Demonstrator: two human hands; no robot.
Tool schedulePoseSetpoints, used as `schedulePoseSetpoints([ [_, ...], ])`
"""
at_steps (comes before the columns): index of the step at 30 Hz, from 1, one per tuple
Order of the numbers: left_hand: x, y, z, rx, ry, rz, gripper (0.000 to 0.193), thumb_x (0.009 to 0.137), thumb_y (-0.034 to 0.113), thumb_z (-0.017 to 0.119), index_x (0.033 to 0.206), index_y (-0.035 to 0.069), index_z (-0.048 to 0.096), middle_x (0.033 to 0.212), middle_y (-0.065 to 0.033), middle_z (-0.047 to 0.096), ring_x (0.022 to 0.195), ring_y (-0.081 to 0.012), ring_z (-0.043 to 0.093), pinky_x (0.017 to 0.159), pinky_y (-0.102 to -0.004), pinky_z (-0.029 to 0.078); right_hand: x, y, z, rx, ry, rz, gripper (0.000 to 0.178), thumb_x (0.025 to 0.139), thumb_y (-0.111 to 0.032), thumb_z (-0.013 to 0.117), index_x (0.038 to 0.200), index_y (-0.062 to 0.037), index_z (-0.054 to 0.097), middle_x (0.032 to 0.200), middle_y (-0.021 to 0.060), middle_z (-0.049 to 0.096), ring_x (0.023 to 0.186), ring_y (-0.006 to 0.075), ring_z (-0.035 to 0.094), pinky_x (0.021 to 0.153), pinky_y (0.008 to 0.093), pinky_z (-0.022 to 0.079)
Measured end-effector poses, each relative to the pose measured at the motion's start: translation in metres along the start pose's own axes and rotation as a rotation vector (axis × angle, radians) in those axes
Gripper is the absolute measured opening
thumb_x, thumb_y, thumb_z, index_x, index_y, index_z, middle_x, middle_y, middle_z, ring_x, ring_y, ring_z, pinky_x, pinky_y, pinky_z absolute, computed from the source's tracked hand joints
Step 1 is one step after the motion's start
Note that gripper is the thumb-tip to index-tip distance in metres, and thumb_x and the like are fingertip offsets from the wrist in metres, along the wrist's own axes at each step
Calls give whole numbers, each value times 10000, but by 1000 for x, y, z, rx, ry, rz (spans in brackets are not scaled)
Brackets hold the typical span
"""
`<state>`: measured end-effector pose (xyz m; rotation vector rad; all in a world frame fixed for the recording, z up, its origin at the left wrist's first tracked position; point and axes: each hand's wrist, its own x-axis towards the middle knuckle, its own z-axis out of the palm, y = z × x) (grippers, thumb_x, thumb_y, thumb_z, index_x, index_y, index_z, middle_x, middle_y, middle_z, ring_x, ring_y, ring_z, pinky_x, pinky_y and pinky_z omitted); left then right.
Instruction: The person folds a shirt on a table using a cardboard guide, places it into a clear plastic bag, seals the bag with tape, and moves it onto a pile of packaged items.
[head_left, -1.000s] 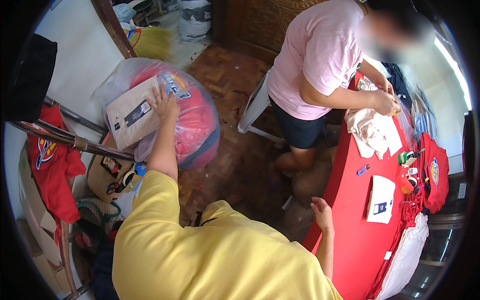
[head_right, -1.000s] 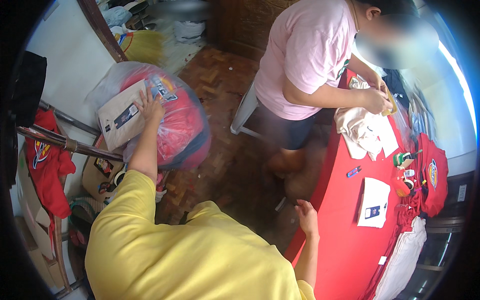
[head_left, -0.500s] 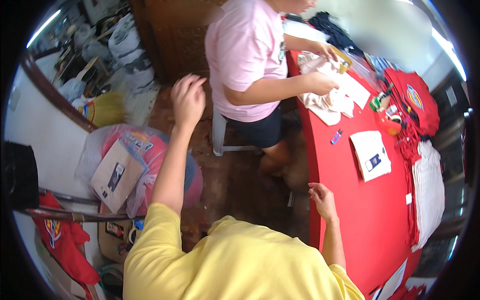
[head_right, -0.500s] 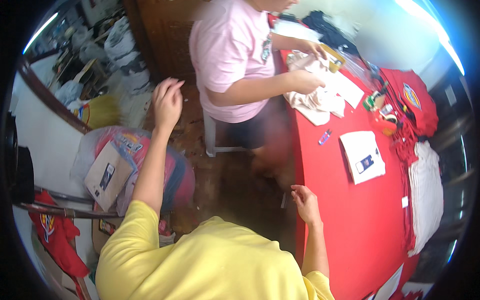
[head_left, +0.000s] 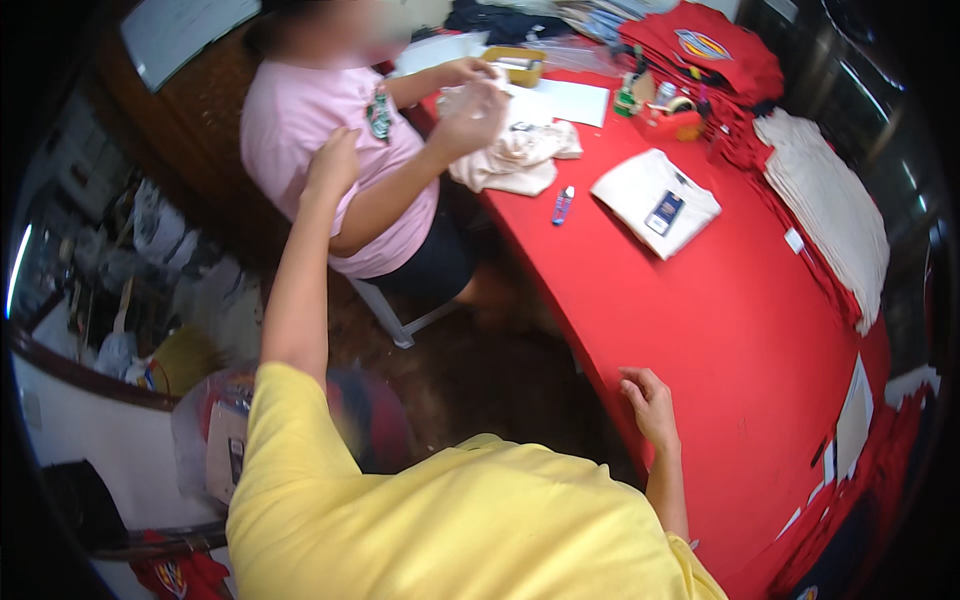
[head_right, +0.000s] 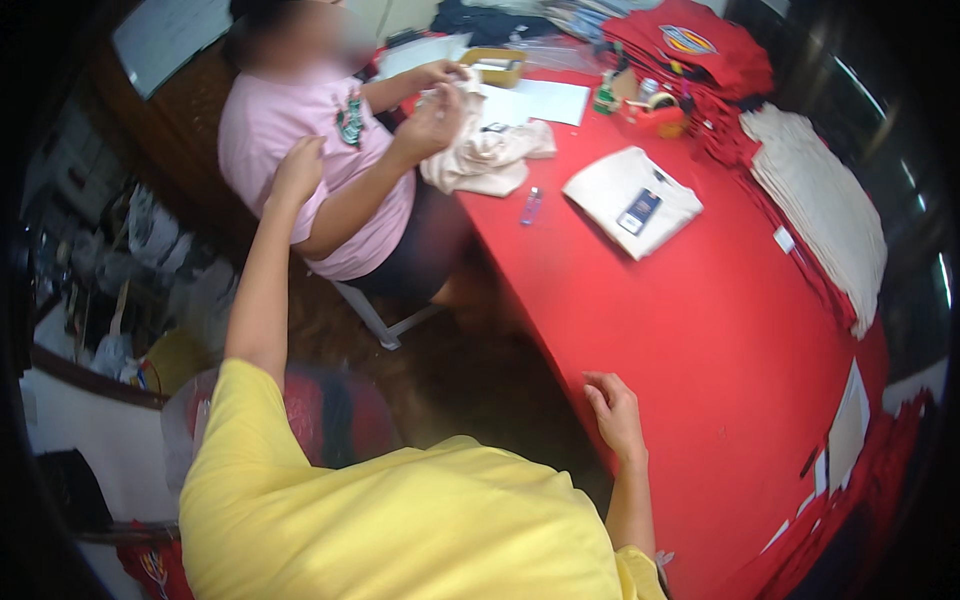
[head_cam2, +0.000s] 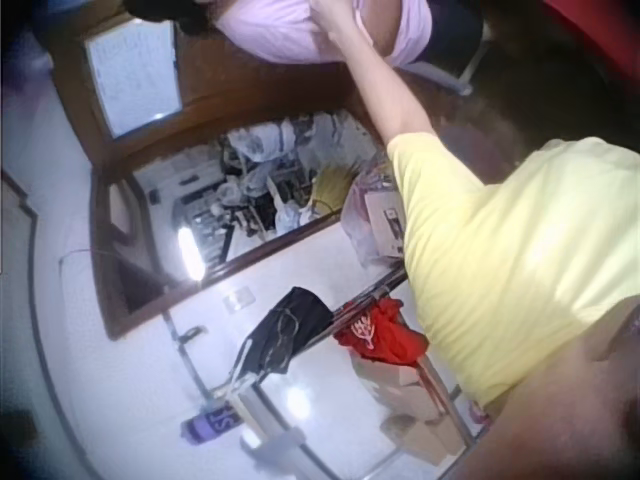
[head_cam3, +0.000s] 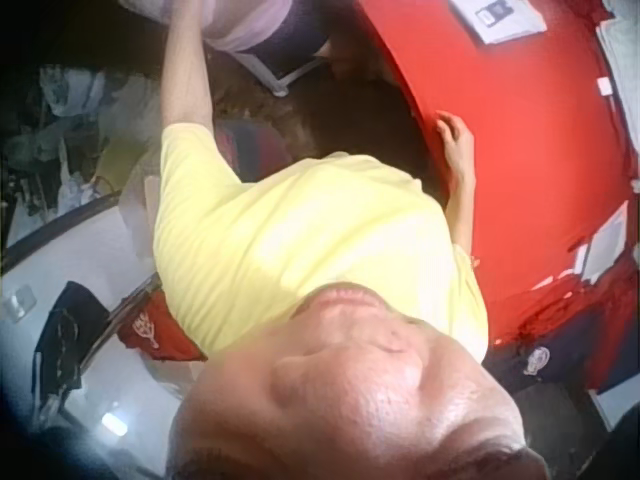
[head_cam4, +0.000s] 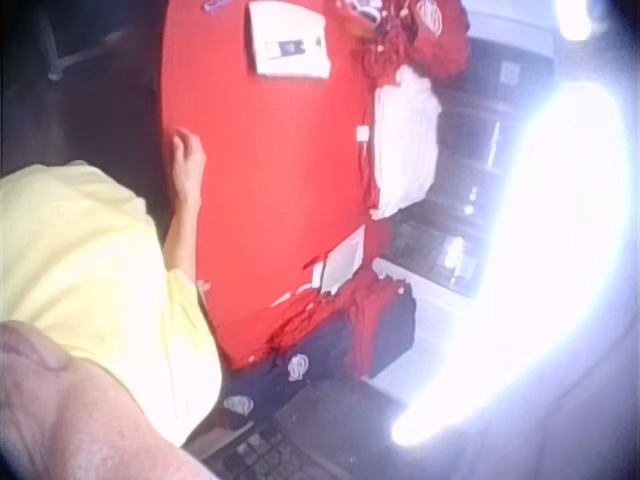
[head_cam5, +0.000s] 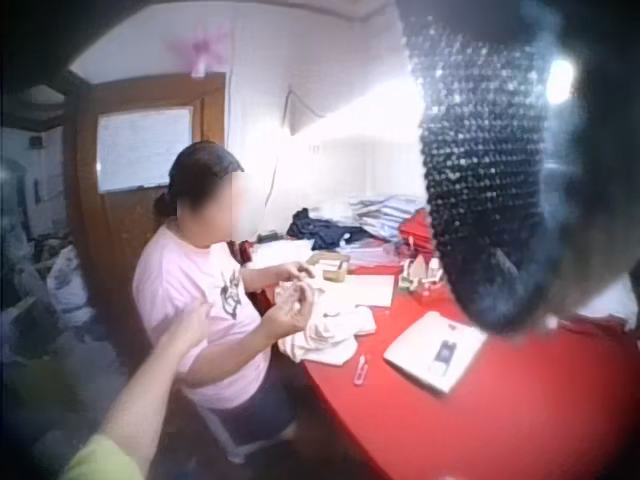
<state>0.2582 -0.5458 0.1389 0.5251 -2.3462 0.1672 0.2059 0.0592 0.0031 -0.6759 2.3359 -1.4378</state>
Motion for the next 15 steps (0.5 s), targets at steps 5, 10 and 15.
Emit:
schedulePoseSetpoints([
  [5, -17, 140, -33, -530, 145, -185, 260, 909, 126, 556, 1122, 2, 640, 1004, -202, 676, 1003, -332, 649, 876, -409, 499, -21, 6, -41, -68, 151, -11, 164, 929, -49, 579, 1049, 31, 656, 889, 104, 642, 798, 179, 643, 728, 295, 509],
  [10, -58, 307, -17, -792, -281, -68, 243, 889, 165, 637, 1076, 12, 666, 993, -177, 685, 853, -268, 669, 764, -357, 516, -45, 26, -81, -306, 289, -99, 128, 902, -57, 587, 990, -3, 663, 913, 177, 646, 856, 351, 636, 749, 390, 510],
  [15, -109, 408, 47, -820, -535, 21, 214, 873, 181, 653, 1017, 24, 677, 964, -156, 687, 856, -290, 670, 776, -386, 529, -61, 59, -86, -230, 400, -112, 94, 891, -43, 592, 946, -1, 655, 872, 163, 640, 827, 335, 642, 729, 393, 511],
])
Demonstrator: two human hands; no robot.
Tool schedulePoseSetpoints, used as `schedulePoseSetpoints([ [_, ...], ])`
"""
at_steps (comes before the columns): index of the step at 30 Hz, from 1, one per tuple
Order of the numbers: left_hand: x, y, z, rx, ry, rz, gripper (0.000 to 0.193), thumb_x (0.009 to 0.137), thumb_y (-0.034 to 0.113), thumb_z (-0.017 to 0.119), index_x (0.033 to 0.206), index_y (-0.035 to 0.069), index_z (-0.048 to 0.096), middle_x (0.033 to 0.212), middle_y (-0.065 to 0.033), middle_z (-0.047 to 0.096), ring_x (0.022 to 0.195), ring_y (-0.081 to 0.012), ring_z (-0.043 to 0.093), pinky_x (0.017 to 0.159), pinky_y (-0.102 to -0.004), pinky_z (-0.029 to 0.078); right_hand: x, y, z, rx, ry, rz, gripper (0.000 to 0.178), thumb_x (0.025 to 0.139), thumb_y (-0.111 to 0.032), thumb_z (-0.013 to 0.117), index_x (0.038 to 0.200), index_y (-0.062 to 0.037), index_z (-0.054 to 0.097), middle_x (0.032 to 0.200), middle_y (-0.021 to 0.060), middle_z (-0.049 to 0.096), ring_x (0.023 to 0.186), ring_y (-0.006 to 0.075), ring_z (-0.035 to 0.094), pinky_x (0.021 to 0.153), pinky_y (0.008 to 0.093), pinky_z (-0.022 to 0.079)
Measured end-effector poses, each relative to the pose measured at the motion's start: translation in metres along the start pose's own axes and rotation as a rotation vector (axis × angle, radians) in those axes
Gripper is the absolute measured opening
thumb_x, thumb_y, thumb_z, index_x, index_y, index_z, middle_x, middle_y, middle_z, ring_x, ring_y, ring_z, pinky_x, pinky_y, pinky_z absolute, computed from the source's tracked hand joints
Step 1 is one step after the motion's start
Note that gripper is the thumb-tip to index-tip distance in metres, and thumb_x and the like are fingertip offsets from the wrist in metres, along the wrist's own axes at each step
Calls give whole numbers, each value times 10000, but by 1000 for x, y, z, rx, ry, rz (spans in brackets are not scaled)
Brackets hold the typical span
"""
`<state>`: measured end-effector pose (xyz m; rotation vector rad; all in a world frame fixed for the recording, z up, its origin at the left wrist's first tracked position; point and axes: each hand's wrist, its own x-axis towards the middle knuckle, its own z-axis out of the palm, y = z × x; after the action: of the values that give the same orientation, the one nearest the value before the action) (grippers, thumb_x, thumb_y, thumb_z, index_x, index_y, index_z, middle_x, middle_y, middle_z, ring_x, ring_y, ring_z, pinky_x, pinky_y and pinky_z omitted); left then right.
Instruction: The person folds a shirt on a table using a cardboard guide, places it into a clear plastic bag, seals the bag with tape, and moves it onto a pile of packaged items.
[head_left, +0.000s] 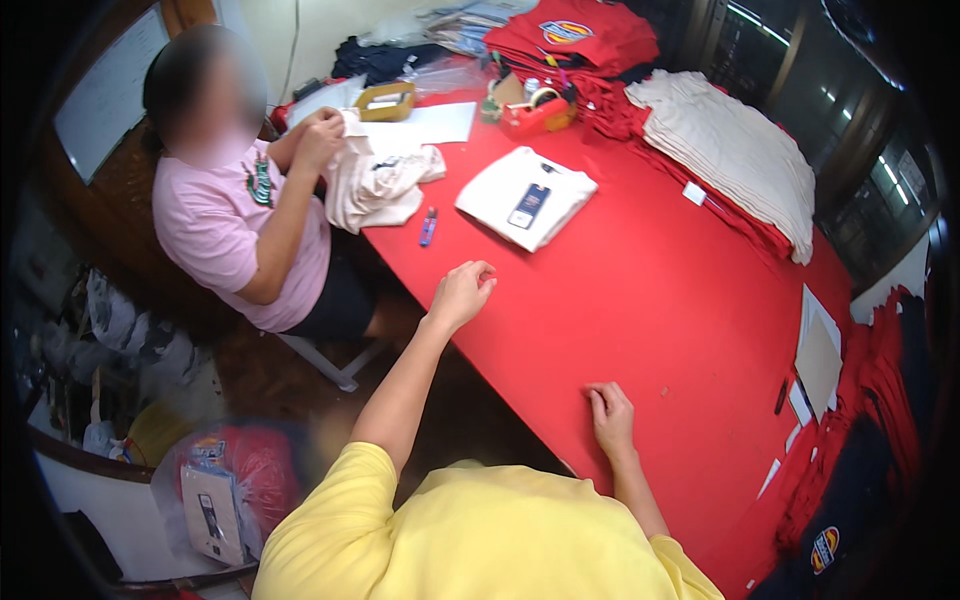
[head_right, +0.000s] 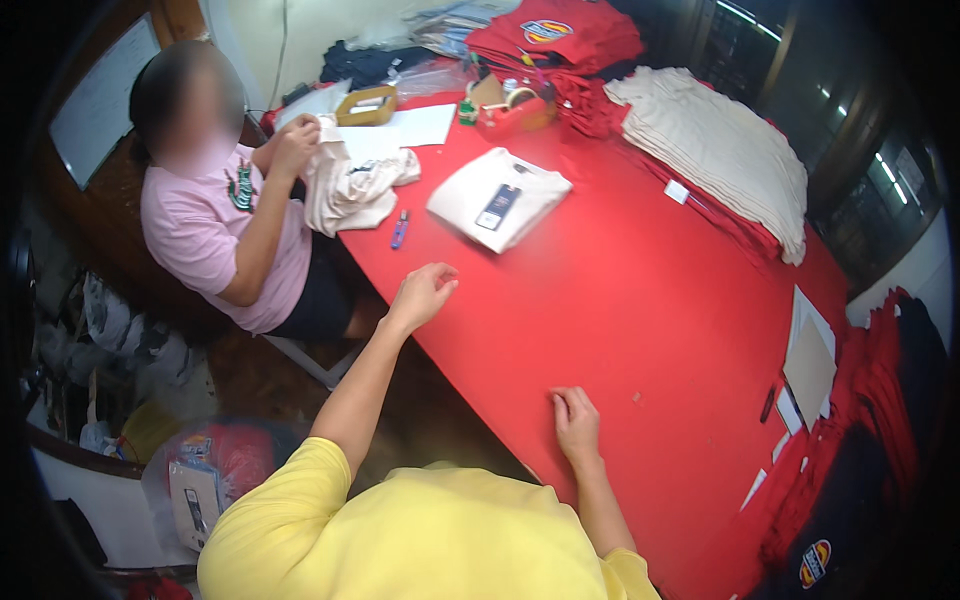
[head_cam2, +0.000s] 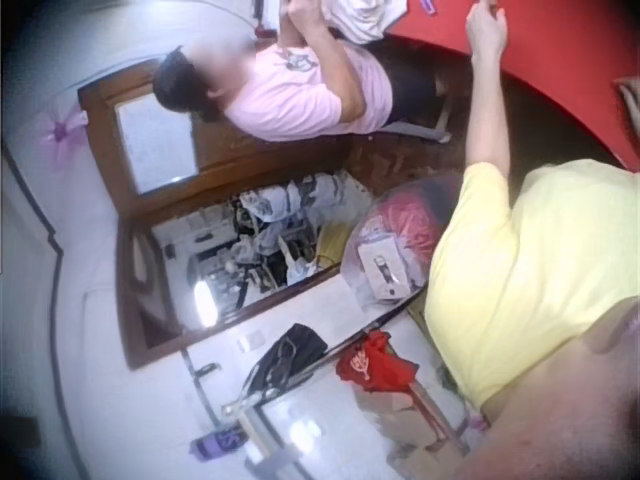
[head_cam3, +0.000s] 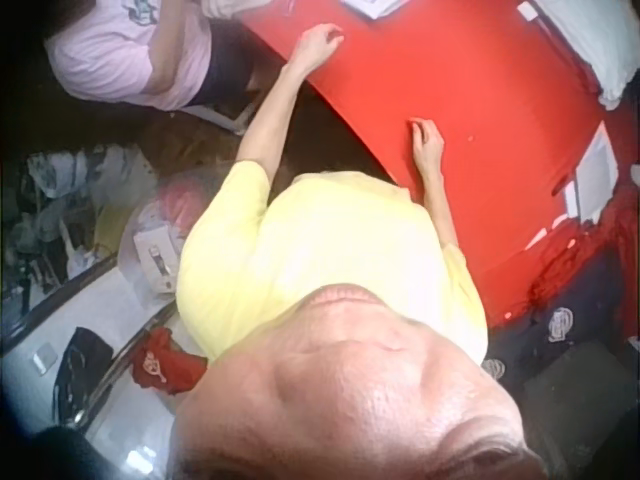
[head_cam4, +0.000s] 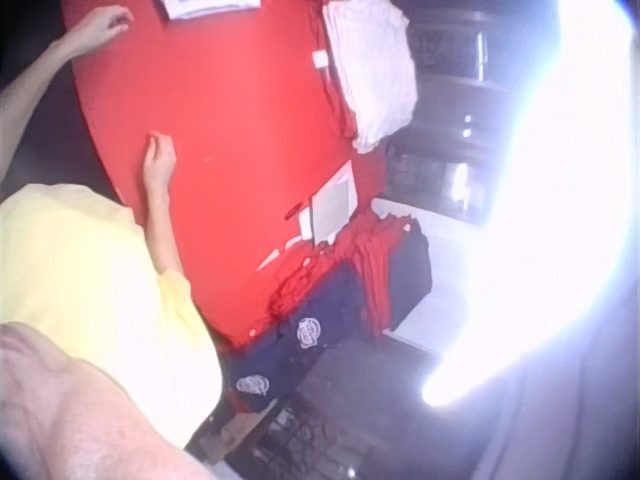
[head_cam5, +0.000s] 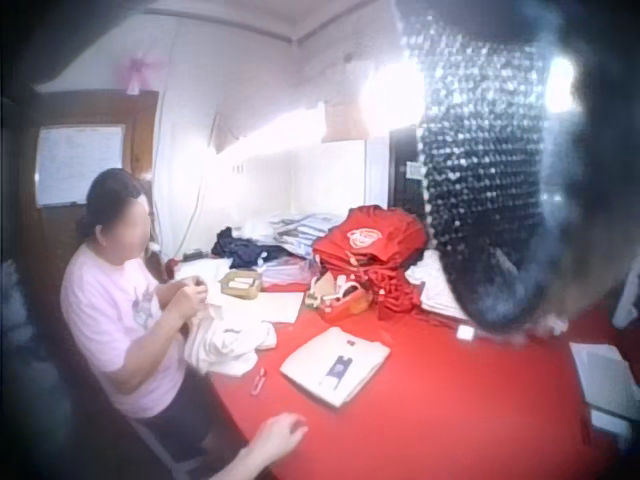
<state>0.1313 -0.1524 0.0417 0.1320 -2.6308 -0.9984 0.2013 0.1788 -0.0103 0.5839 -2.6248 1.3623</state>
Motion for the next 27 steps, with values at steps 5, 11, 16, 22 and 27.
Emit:
schedulePoseSetpoints([
  [5, -15, 44, 66, -116, -132, 8, 209, 874, 188, 657, 1000, 22, 672, 947, -142, 679, 827, -267, 669, 767, -384, 535, -3, 6, 4, -24, 19, -97, 82, 859, -16, 603, 928, -17, 648, 854, 152, 633, 791, 338, 628, 698, 408, 503],
  [11, -54, 61, 128, 73, 78, 221, 116, 857, 145, 631, 946, 84, 673, 920, -87, 617, 893, -269, 597, 792, -396, 454, -2, 6, 0, -33, 21, -152, 74, 860, -21, 600, 917, -22, 647, 854, 146, 634, 780, 334, 626, 693, 411, 506],
  [16, -53, 52, 125, -25, 33, 202, 101, 850, 123, 631, 935, 97, 681, 893, -61, 613, 856, -255, 583, 779, -387, 433, 1, -1, -5, 23, -57, -82, 99, 869, -30, 604, 952, -17, 657, 878, 151, 646, 805, 333, 638, 699, 395, 516],
  [22, -11, 104, 94, -783, 45, -11, 328, 850, 19, 670, 1172, 24, 604, 907, -56, 628, 806, -122, 608, 764, -284, 505, 31, 31, -62, 176, -23, 254, 169, 928, -40, 577, 1080, -10, 645, 1004, 107, 630, 743, 148, 644, 634, 286, 542],
  [27, 13, 190, -21, -888, 446, 776, 184, 768, -25, 642, 858, 90, 532, 837, -62, 565, 725, -207, 547, 617, -364, 448, 115, 83, -147, -159, 139, 149, 135, 907, -87, 585, 957, 20, 652, 889, 157, 620, 839, 296, 618, 747, 361, 489],
])
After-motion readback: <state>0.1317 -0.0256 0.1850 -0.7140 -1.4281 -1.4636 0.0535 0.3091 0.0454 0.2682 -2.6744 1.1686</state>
